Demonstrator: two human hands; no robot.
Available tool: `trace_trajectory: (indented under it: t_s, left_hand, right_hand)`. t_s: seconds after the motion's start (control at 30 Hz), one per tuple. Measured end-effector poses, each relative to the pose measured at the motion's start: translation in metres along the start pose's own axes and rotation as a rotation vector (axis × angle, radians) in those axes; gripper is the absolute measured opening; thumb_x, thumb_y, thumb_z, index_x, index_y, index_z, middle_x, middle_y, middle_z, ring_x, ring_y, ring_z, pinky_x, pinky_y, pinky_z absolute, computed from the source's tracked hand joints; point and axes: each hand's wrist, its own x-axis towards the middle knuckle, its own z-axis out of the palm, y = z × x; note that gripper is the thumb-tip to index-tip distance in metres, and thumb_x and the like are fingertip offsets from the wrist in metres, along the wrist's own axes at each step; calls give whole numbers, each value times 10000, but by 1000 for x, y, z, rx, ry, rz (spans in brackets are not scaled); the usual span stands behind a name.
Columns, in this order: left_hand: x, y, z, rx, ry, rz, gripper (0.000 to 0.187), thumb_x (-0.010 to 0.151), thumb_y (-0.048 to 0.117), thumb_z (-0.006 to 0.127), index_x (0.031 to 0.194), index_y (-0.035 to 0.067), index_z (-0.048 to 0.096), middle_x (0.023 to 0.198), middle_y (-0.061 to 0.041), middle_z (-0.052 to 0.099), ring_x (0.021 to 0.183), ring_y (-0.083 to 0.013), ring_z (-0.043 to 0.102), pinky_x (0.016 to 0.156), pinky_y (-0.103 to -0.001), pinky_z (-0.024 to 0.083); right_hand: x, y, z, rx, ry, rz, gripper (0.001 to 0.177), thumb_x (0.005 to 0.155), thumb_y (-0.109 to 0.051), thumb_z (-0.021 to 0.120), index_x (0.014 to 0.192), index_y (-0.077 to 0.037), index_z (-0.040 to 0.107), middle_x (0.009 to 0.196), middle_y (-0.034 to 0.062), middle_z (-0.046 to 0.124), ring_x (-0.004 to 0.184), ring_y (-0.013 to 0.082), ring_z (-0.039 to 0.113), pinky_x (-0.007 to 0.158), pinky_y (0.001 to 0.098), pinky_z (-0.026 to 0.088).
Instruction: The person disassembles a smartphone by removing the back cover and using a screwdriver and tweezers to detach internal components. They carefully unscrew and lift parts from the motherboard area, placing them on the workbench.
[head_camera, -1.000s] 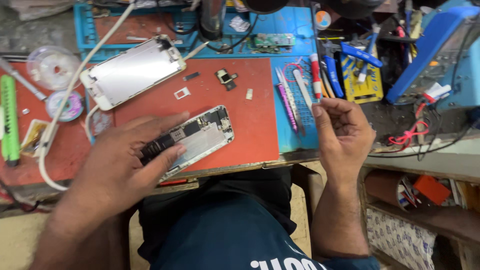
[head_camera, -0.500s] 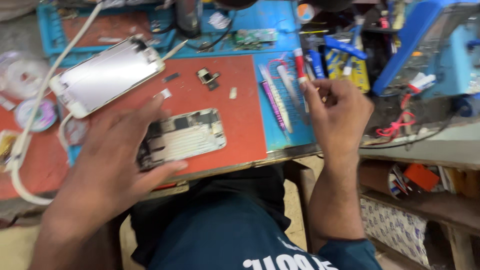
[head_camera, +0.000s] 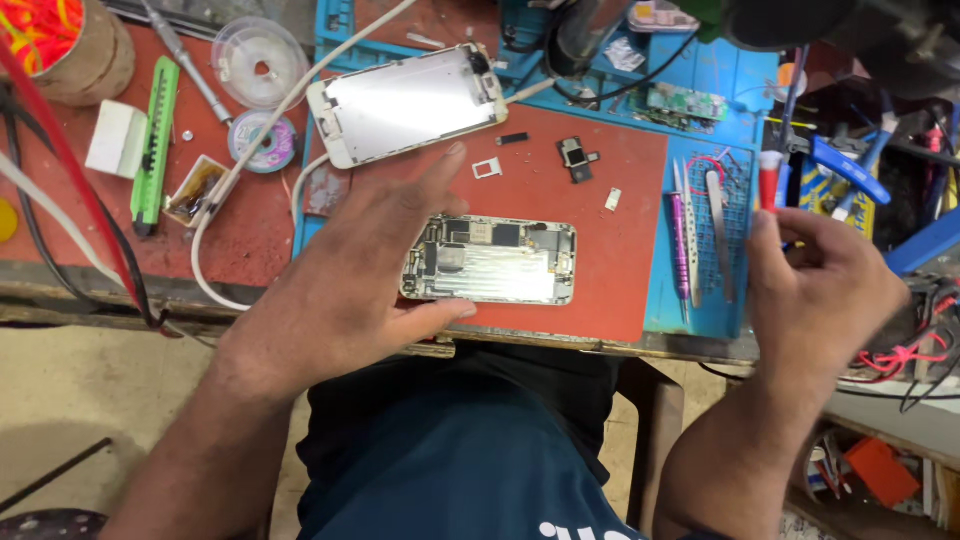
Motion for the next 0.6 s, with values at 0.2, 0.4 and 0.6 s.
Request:
trace_trajectory:
  t_s: [0.2, 0.4, 0.6]
  left_hand:
    - [-1, -2, -1, -60, 11, -46, 1141, 772, 324, 907, 1634, 121, 187, 1371, -143, 632, 1299, -349, 590, 1045, -460, 506]
    - [-1, 0, 0, -69, 44, -26, 1134, 748, 281, 920, 1620, 128, 211, 1430, -184, 585, 1315, -368, 586, 1066, -462, 507]
    - [-9, 1, -10, 16, 39, -108, 1186, 738, 315, 923, 1628, 116, 164, 1281, -146, 657, 1196, -371, 608, 1002, -481, 507]
  right_hand:
    - [-31, -7, -8, 519, -16, -110, 182, 1107, 42, 729, 1235, 99, 613, 1071, 220, 759, 905, 172, 732, 865, 236, 624]
    - [-65, -50, 18, 892, -170, -73, 558, 1124, 94, 711, 1493, -15, 307, 1179, 251, 735, 1043, 255, 748, 962, 320, 635]
    - [-80, -93, 35, 1042, -276, -90, 788, 1148, 82, 645, 1616, -196, 76, 1116, 192, 658, 1012, 266, 715, 1021, 401, 631]
